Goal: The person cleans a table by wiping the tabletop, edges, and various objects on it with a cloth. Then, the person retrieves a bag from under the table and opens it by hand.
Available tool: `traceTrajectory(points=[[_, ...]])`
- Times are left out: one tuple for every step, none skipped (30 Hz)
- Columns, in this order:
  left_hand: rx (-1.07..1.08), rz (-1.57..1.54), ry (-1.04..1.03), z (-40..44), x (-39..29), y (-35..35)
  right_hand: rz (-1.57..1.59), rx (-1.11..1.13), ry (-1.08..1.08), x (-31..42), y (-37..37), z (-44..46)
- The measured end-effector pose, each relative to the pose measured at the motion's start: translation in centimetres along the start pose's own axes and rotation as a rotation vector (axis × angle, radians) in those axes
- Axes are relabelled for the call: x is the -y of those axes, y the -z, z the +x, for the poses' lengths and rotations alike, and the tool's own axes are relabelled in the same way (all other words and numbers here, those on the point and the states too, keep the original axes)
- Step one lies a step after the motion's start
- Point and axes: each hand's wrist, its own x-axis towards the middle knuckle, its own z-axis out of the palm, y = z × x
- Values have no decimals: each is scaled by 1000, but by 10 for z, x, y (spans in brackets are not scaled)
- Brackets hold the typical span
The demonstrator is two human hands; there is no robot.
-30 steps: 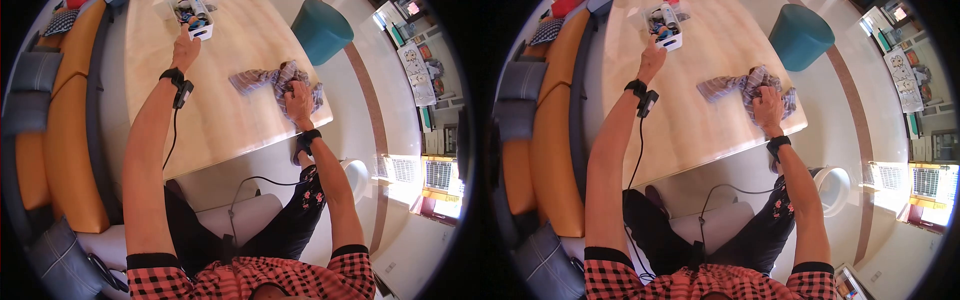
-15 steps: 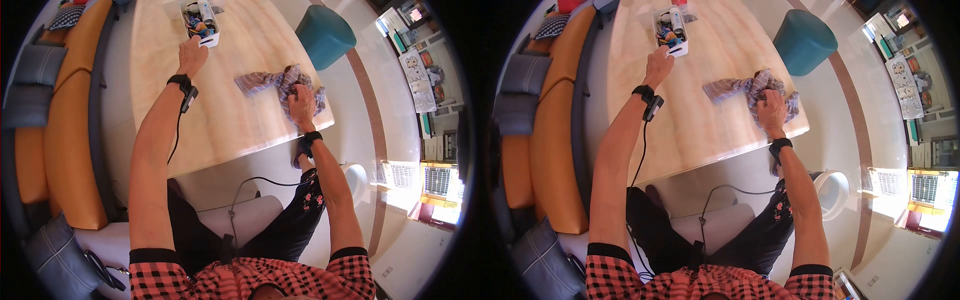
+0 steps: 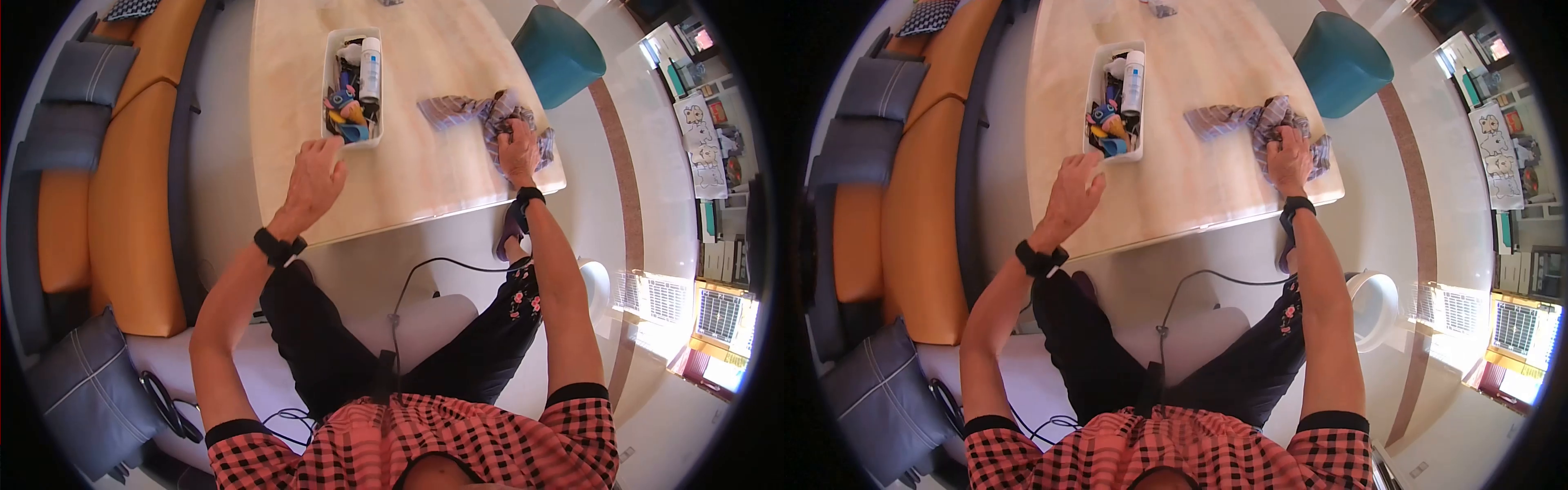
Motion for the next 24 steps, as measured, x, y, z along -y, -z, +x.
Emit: traceTrajectory(points=[[13, -22, 13, -13, -8, 4, -7, -1, 0, 0, 0, 0], [28, -44, 26, -27, -16, 8, -15, -1, 0, 0, 0, 0], [41, -65, 38, -37, -23, 12, -13, -1, -4, 0, 0, 0], [94, -84, 82, -47, -34, 19, -10, -2, -2, 0, -1, -1], [146, -103, 125, -54, -45, 28, -8, -5, 0, -1, -2, -1], [196, -122, 168, -57, -52, 35, -5, -8, 4, 0, -2, 0], [199, -159, 174, -56, -53, 41, -14, 8, -8, -1, -1, 0], [202, -195, 179, -54, -53, 46, -22, 24, -21, -1, -1, 0], [204, -231, 184, -51, -52, 50, -29, 40, -34, 0, -1, 1], [131, -167, 132, -43, -48, 51, -28, 38, -34, 0, -1, 1], [60, -105, 81, -30, -42, 50, -29, 38, -34, -1, -2, 1], [-13, -42, 28, -16, -35, 50, -30, 37, -33, 0, -2, 1], [0, -70, 18, 0, -29, 48, -28, 33, -33, 1, -3, 1], [13, -99, 6, 16, -25, 44, -28, 28, -34, 1, -2, 1], [49, -82, 59, 30, -23, 38, -30, 24, -36, 1, -1, 1], [86, -67, 111, 44, -23, 30, -28, 35, -40, 1, -1, 1], [125, -51, 160, 57, -24, 22, -26, 44, -46, 1, -1, 2], [132, -24, 161, 67, -24, 13, -25, 54, -54, 0, -1, 1], [139, 3, 161, 76, -23, 2, -24, 51, -54, 2, 0, 1], [147, 31, 161, 83, -20, -8, -23, 48, -55, 3, 2, 1], [143, 74, 187, 88, -13, -19, -21, 46, -56, 4, 3, 1], [140, 117, 214, 92, -9, -29, -17, 40, -50, 4, 2, 0], [136, 161, 241, 93, -4, -38, -13, 33, -43, 3, 2, 0], [109, 110, 262, 94, -6, -38, -9, 25, -35, 2, 1, 0]])
